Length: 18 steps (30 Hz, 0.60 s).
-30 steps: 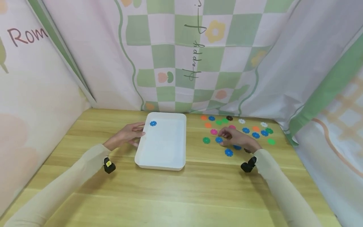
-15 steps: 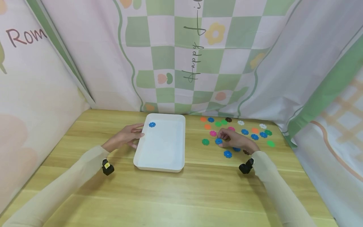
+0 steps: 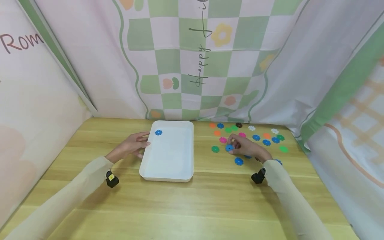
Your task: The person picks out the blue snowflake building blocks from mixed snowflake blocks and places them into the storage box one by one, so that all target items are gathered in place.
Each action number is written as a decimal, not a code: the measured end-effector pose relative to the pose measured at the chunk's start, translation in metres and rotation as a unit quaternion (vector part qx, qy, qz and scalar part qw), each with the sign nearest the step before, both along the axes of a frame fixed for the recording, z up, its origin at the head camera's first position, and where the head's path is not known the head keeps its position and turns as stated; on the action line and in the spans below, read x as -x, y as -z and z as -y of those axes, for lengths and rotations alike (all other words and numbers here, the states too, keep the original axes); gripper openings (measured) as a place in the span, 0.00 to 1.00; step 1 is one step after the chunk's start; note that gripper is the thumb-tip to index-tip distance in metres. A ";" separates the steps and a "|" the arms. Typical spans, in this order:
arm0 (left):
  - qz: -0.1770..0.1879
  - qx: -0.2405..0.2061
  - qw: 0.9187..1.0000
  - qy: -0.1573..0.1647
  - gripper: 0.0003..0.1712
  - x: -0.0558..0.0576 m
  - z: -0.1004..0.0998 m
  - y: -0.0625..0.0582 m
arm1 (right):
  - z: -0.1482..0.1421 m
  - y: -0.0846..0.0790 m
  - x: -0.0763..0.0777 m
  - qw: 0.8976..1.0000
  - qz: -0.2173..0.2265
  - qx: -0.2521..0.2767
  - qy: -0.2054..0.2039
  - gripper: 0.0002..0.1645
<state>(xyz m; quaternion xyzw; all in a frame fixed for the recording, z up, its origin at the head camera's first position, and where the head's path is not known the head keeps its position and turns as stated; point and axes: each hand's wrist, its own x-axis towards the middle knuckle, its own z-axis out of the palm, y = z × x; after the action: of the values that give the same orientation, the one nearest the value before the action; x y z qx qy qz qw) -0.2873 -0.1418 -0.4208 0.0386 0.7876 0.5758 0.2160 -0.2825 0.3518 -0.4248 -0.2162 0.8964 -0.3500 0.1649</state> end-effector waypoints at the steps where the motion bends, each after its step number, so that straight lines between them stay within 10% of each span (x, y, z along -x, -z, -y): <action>1: -0.001 -0.001 1.000 0.000 0.37 -0.001 0.001 0.000 | 0.001 0.000 0.000 1.000 -0.007 -0.003 -0.001 0.16; 18: -0.009 -0.001 1.000 0.000 0.36 -0.003 0.002 -0.001 | -0.022 0.000 0.001 0.994 -0.010 0.070 0.079 0.17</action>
<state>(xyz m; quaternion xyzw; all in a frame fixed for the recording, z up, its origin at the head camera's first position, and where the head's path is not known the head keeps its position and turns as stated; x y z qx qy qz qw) -0.2839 -0.1441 -0.4201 0.0442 0.7890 0.5760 0.2091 -0.2840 0.3736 -0.4252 -0.1597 0.8857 -0.4213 0.1123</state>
